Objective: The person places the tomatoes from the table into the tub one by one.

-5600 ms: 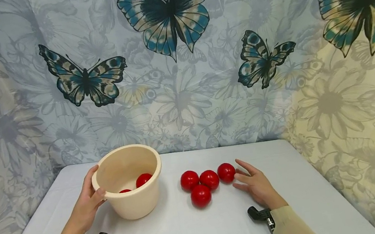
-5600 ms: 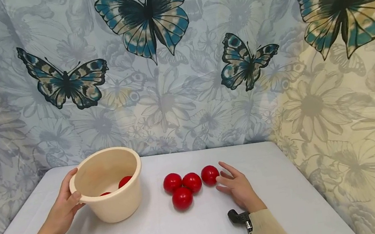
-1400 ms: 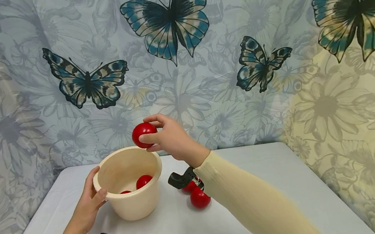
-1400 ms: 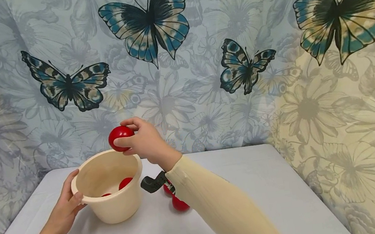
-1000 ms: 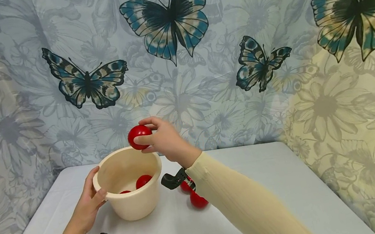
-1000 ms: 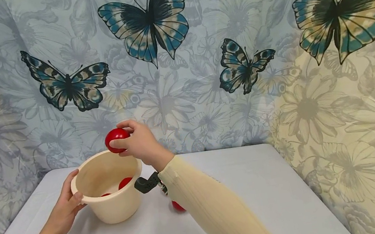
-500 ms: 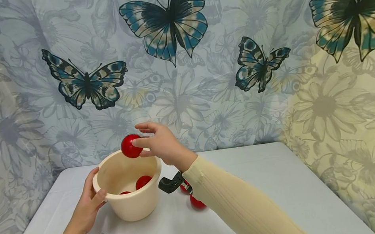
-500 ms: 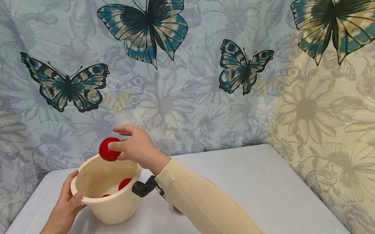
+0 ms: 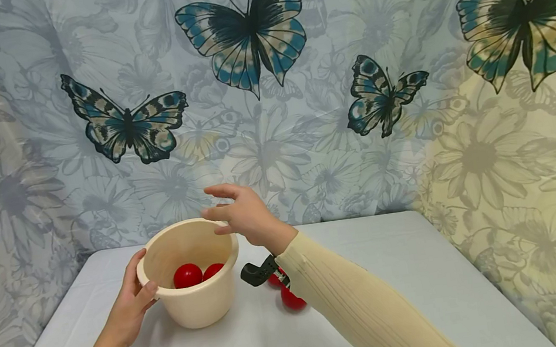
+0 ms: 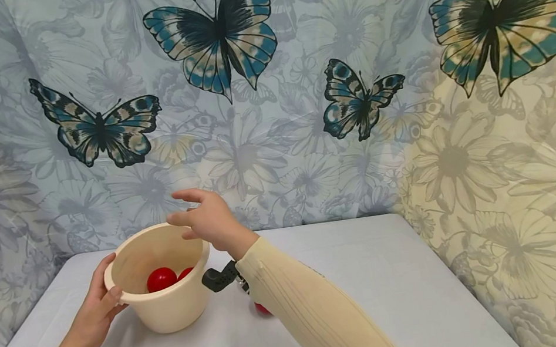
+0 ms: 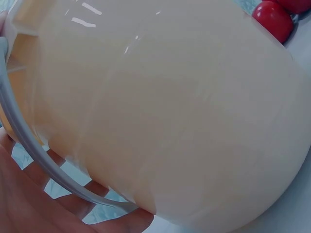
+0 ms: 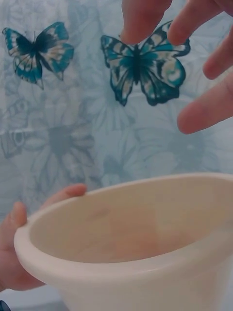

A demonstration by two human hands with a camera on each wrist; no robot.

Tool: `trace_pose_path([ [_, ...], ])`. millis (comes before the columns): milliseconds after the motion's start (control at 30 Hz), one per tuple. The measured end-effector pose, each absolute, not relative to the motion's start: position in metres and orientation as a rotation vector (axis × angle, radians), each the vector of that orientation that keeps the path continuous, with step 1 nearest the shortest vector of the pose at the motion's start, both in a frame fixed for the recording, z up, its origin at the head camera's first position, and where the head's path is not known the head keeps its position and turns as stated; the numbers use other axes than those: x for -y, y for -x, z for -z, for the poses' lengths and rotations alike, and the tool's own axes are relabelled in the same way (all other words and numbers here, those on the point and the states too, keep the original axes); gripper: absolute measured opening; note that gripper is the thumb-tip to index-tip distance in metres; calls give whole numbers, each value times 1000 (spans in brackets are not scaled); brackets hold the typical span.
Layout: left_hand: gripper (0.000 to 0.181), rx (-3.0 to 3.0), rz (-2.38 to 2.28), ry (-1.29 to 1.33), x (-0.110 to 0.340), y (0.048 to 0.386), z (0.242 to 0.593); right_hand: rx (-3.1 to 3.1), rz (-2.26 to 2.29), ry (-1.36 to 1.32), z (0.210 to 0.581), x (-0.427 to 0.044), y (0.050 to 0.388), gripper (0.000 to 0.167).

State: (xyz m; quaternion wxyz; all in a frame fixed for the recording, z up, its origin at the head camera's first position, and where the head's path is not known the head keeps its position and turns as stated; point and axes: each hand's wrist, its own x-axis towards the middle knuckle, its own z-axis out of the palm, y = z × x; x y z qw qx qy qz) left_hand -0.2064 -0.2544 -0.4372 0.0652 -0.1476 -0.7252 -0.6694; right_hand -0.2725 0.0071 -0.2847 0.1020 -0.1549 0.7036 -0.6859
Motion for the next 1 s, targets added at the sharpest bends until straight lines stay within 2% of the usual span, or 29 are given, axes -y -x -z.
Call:
trace_pose_path([
  [433,71,2175,2034,443,255,207,439,-1951,2113,505,294,-19,272,47],
  [667,71,2181,2031,445,254,208,439,-1686,2310,500,329,-61,240,49],
  [1000,71,2183,2024,444,255,207,437,-1734,2319,473,367,-128,218,53],
])
